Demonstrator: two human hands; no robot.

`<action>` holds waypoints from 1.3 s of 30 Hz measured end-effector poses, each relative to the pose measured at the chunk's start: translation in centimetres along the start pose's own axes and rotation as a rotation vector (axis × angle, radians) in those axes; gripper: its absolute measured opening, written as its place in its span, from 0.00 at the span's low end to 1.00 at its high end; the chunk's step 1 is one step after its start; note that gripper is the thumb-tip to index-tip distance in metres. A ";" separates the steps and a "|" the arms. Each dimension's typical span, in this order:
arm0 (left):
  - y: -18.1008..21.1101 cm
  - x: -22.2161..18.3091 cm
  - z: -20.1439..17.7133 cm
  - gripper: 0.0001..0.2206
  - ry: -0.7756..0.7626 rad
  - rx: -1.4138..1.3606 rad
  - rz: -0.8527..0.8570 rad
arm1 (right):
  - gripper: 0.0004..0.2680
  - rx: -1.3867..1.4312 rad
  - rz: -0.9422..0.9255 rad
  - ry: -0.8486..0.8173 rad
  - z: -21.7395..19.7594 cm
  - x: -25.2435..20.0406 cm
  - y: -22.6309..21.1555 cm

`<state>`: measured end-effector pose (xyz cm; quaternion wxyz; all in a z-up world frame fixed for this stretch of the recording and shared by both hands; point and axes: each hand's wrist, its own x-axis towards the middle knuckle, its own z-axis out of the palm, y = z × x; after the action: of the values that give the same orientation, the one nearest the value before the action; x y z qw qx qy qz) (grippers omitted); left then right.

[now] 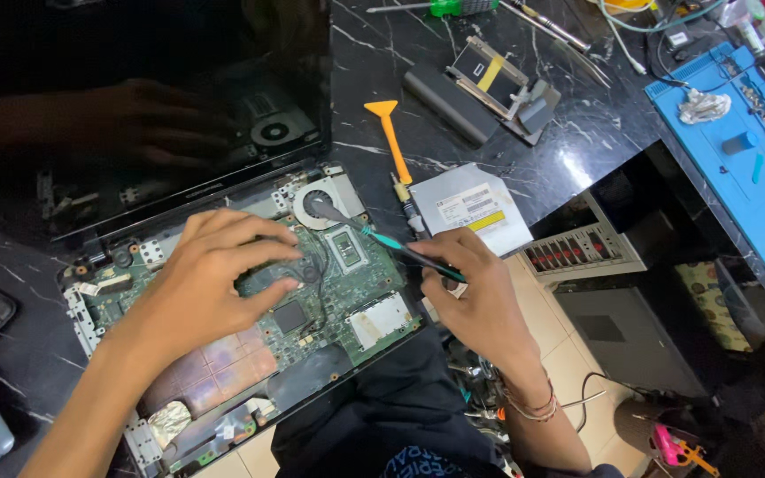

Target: The person uses a green plastic pry tool to lift and disconnect a ribbon cable on a laptop motherboard. They then pick up a cooling fan, place it onto the motherboard, and reconnect the cable. Finally, they use the pry tool to tuck the cable into place.

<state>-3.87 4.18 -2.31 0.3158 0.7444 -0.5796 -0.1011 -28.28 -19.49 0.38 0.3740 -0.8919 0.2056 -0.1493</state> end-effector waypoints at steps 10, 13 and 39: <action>0.4 -0.4 0.8 0.23 0.090 0.027 0.134 | 0.08 -0.099 0.036 -0.001 0.6 0.5 -0.7; 0.8 -0.3 0.7 0.17 0.083 0.066 0.196 | 0.10 -0.114 0.039 -0.031 0.4 0.7 -0.4; -0.9 -0.8 -3.0 0.16 0.231 -0.226 -0.206 | 0.08 -0.169 -0.134 -0.016 1.5 4.4 -2.0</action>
<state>-1.86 6.15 -0.63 0.4496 0.7664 -0.4452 -0.1112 -23.32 -19.43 1.34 0.2880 -0.9332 0.1546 -0.1491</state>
